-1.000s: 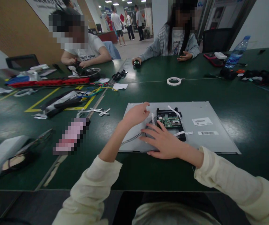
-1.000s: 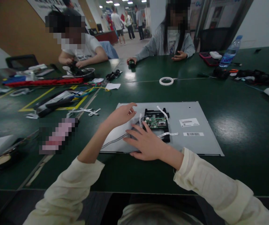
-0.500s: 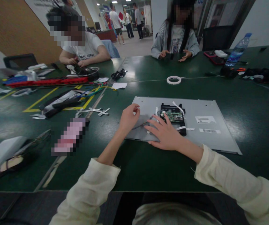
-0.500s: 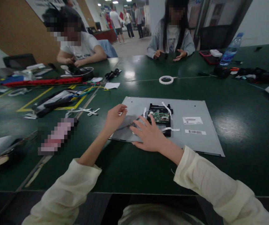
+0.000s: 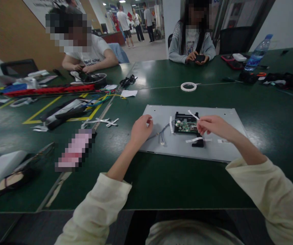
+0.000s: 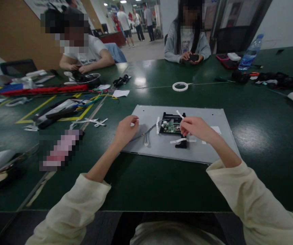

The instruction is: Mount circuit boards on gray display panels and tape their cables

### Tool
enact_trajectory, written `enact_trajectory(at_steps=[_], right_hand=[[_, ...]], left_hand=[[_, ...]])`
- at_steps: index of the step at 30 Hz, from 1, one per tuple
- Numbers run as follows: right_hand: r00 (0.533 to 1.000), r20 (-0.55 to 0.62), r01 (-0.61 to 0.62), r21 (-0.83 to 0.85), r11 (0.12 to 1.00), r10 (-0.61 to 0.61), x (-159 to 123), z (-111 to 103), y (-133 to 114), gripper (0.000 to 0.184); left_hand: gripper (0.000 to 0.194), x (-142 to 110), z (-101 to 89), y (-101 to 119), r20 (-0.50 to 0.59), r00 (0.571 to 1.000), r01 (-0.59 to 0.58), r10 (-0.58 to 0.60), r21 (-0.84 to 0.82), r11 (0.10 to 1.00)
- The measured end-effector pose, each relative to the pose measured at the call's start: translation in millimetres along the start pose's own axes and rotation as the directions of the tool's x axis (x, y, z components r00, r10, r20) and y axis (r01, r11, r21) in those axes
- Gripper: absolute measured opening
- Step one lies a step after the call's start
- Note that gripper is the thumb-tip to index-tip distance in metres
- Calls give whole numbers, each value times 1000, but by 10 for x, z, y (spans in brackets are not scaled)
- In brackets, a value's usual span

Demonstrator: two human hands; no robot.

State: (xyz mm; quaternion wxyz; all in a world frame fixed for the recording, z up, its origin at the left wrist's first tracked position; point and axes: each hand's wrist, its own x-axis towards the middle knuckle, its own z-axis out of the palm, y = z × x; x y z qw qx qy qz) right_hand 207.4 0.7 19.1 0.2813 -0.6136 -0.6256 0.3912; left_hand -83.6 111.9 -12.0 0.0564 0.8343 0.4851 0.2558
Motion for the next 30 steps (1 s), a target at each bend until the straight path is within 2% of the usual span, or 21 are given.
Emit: enact_trajectory(at_steps=[2, 4, 9, 13, 17, 20, 22, 23, 26, 30], right_hand=[[974, 147, -181, 46, 982, 172, -25, -122, 135, 29], [948, 192, -266, 39, 963, 254, -50, -162, 234, 30], [939, 173, -300, -19, 954, 299, -79, -172, 350, 31], [953, 33, -300, -25, 953, 301, -110, -223, 414, 30], [967, -183, -183, -21, 983, 176, -116, -255, 460, 33], [943, -318, 18, -242, 970, -97, -79, -215, 505, 36], [919, -265, 143, -464, 874, -291, -52, -146, 550, 44], [917, -203, 181, -554, 813, -343, -43, -100, 576, 49], [948, -43, 192, -715, 673, -316, -34, 45, 651, 58], [959, -33, 147, -791, 594, -281, -34, 167, 710, 56]], left_hand=[[21, -4, -3, 19, 19, 1000, 11, -12, 30, 999], [21, -5, -8, 34, 37, 999, 19, -21, 52, 998], [21, -11, -16, 39, 33, 999, 12, -14, 69, 998], [20, -15, -5, 21, 23, 1000, 2, -4, 63, 998], [22, -15, 17, -4, -4, 1000, 23, -23, 66, 998], [23, -18, 21, -14, -17, 999, 44, -43, 74, 996], [23, -21, 17, -12, -13, 999, 49, -48, 80, 996], [23, -23, 15, -9, -9, 999, 49, -48, 82, 995], [24, -26, 10, 3, 1, 999, 43, -44, 82, 996], [24, -31, 7, 12, -2, 1000, 24, -24, 80, 997]])
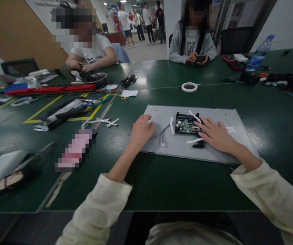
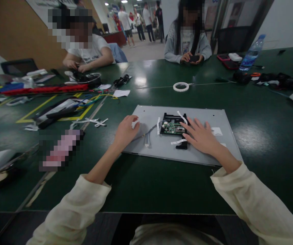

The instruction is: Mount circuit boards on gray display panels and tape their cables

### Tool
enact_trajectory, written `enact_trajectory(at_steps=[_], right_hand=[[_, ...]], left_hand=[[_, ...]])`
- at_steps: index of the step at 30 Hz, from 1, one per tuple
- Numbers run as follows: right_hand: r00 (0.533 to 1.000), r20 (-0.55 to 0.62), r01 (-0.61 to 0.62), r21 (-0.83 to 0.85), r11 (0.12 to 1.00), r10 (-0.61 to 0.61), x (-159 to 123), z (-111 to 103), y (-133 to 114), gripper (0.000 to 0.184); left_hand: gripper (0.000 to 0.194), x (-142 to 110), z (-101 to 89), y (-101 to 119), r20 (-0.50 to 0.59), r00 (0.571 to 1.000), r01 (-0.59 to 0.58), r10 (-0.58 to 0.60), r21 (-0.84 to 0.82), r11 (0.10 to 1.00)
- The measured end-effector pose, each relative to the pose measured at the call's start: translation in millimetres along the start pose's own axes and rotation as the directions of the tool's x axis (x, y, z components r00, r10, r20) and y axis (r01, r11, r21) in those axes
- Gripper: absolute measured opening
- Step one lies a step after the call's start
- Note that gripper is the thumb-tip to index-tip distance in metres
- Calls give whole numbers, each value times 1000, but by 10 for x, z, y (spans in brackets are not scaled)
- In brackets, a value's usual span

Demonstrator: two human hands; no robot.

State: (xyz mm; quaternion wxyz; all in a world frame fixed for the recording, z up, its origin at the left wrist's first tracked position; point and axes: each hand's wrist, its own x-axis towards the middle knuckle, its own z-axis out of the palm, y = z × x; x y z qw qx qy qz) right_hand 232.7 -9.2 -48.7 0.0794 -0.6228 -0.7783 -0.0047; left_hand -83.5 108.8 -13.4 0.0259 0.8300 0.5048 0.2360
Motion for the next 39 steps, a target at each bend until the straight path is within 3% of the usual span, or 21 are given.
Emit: enact_trajectory(at_steps=[10, 17, 22, 32, 39], right_hand=[[997, -22, -75, -69, 995, 74, -124, 8, 110, 56], [976, -24, -216, -117, 969, 214, -334, -3, 440, 56], [929, 20, -366, -86, 927, 369, -485, -65, 721, 56], [717, 9, -696, -42, 717, 697, -825, -54, 1532, 60], [450, -56, -892, 27, 451, 891, -830, -13, 1823, 69]], left_hand=[[25, -27, 4, 4, 24, 1000, -8, 8, -4, 1000], [21, -35, 6, 18, 45, 999, -26, 26, -1, 1000], [21, -53, -6, 36, 45, 999, -32, 31, 11, 999], [21, -66, -26, 61, 68, 997, -40, 39, 10, 999], [21, -73, -21, 78, 72, 996, -54, 53, 9, 999]])
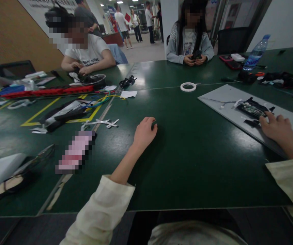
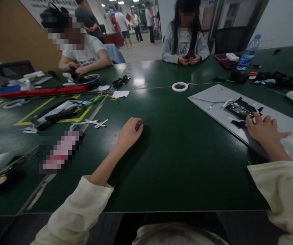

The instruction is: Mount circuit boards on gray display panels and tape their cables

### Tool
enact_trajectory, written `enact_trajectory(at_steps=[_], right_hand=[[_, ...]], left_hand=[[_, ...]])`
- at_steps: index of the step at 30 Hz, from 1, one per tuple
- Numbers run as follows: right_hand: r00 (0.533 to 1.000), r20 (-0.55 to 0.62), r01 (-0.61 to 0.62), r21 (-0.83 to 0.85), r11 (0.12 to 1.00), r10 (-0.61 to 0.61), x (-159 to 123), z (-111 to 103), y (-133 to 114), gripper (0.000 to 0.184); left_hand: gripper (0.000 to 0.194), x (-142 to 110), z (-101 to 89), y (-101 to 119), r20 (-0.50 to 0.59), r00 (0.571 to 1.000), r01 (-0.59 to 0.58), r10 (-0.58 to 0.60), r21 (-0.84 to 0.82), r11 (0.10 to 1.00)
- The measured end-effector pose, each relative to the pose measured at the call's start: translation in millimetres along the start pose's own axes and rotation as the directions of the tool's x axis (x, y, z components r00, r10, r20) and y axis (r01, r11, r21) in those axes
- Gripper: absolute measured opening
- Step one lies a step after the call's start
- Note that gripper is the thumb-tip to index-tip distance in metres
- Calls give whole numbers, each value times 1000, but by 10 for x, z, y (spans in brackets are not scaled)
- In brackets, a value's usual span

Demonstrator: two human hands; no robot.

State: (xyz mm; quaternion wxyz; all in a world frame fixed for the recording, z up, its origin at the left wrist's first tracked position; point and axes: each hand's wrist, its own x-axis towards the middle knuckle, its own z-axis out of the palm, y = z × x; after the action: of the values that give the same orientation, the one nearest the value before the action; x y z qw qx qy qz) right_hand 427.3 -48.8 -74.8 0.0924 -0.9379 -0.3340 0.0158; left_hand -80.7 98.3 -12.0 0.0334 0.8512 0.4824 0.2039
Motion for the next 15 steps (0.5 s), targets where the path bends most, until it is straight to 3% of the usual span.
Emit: enact_trajectory(at_steps=[6, 15], right_hand=[[989, -51, -140, 22, 990, 141, 88, 53, -60, 72], [989, -57, -137, -44, 990, 135, 145, 124, 20, 77]], left_hand=[[21, -3, 33, 2, 12, 1000, -2, 2, 2, 1000], [22, -15, 29, 43, 44, 999, -25, 24, 18, 1000]])
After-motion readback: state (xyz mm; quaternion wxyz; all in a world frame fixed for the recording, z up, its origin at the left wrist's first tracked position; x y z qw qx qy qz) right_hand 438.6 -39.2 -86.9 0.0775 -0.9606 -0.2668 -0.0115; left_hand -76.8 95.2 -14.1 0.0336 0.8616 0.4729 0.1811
